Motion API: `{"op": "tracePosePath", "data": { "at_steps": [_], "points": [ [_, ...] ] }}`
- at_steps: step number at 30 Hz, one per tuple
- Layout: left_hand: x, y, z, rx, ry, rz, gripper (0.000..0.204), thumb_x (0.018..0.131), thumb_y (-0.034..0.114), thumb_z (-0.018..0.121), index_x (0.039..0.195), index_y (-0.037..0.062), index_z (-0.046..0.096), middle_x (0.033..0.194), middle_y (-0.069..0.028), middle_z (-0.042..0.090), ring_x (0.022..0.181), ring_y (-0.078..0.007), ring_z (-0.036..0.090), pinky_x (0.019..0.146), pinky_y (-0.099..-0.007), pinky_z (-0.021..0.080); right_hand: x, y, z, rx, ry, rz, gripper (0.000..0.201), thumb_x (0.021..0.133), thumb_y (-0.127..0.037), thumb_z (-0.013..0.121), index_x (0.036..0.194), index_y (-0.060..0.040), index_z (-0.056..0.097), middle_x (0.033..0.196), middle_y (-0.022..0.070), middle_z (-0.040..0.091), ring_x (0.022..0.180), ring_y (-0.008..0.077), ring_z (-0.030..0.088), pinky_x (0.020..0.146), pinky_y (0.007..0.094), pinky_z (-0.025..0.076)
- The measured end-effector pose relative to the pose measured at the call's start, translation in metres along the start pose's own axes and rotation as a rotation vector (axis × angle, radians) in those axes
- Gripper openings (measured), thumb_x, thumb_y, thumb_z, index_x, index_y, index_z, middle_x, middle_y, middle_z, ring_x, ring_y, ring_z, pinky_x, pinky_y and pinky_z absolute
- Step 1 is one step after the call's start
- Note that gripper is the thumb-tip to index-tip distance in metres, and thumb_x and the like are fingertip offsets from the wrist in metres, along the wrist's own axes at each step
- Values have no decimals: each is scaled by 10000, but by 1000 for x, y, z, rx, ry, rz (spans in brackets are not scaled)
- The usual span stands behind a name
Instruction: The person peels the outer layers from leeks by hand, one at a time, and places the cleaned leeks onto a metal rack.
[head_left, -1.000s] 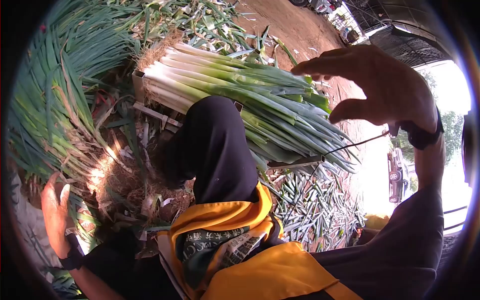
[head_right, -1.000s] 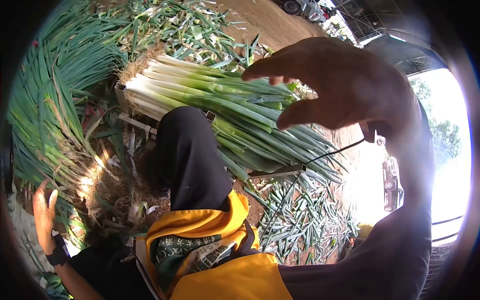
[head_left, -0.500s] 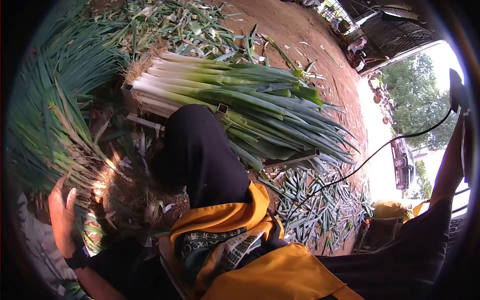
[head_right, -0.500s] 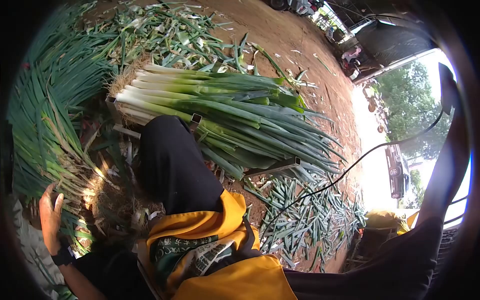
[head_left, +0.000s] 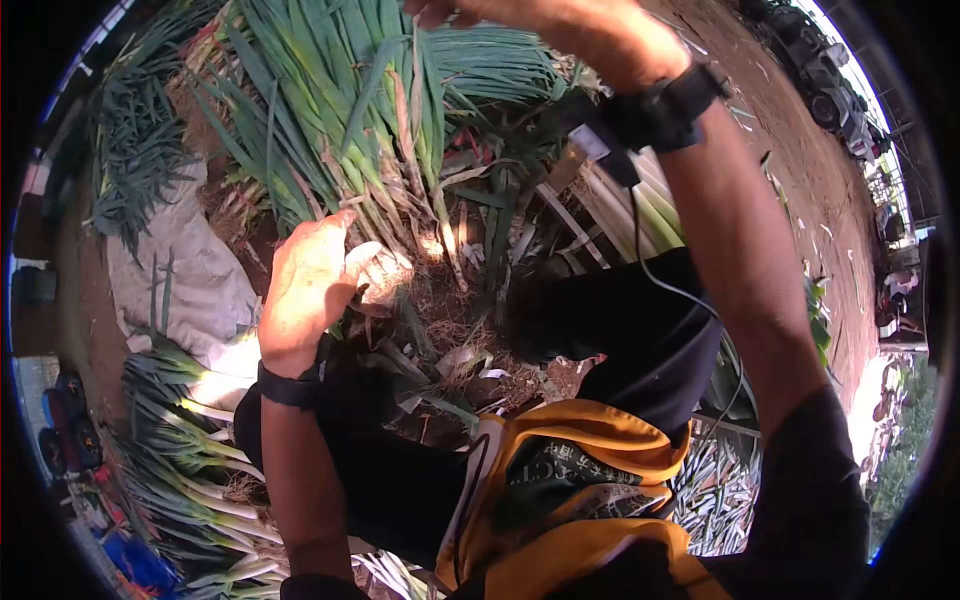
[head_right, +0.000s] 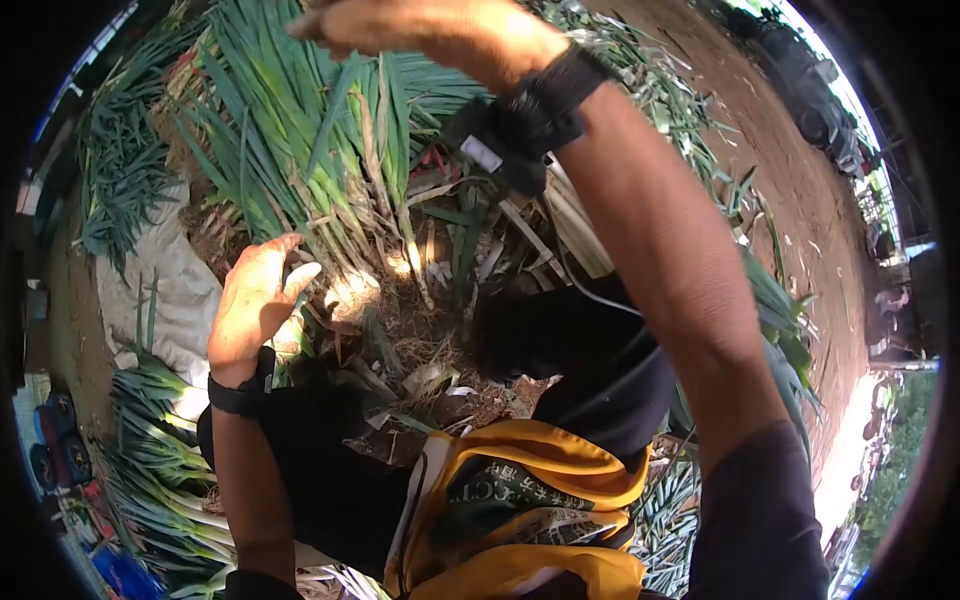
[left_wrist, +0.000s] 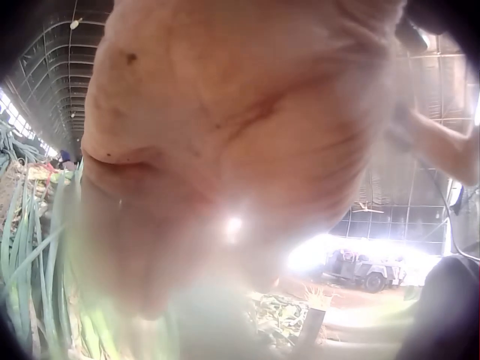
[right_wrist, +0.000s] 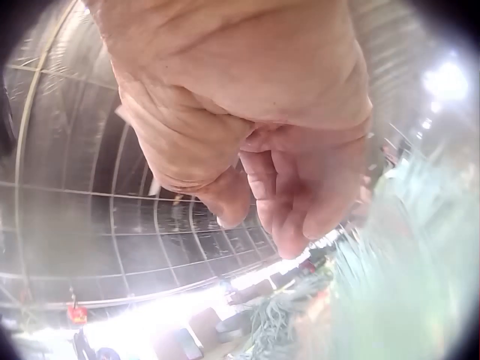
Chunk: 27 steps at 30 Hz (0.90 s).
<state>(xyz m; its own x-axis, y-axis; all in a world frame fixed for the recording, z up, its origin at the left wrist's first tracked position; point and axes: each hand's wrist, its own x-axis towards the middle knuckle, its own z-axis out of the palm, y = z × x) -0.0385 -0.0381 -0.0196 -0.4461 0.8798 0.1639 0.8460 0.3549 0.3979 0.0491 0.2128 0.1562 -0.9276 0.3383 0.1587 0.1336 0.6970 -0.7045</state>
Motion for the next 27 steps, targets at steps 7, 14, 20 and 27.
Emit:
{"op": "tracePosePath", "data": {
  "at_steps": [7,14,20,27],
  "points": [
    [-12,8,-27,31,-15,-155,414,829,190,741,1180,14,611,1013,-177,669,923,-366,622,799,-426,498,-23,295,260,567,-88,754,161,858,-149,621,950,-26,672,696,21,582,608,124,531,532,294,418],
    [0,18,-40,-75,-230,-363,426,844,197,710,1203,-4,599,1005,-219,665,889,-417,620,792,-445,488,-71,401,374,204,-120,977,575,842,-172,651,1359,9,479,1198,133,642,1071,247,596,888,327,463],
    [7,14,-31,-27,-250,-380,441,834,172,712,1215,-17,595,1075,-240,658,963,-413,625,841,-434,494,-69,367,378,868,-46,1018,551,872,-320,729,1249,15,507,997,99,636,861,206,594,726,325,473],
    [7,16,-24,-49,-195,-258,441,836,205,726,1207,9,591,1010,-202,666,912,-385,617,805,-442,478,-102,274,335,1156,259,778,160,970,-273,589,911,-127,566,656,-66,474,500,52,389,442,222,311]
  ]
}}
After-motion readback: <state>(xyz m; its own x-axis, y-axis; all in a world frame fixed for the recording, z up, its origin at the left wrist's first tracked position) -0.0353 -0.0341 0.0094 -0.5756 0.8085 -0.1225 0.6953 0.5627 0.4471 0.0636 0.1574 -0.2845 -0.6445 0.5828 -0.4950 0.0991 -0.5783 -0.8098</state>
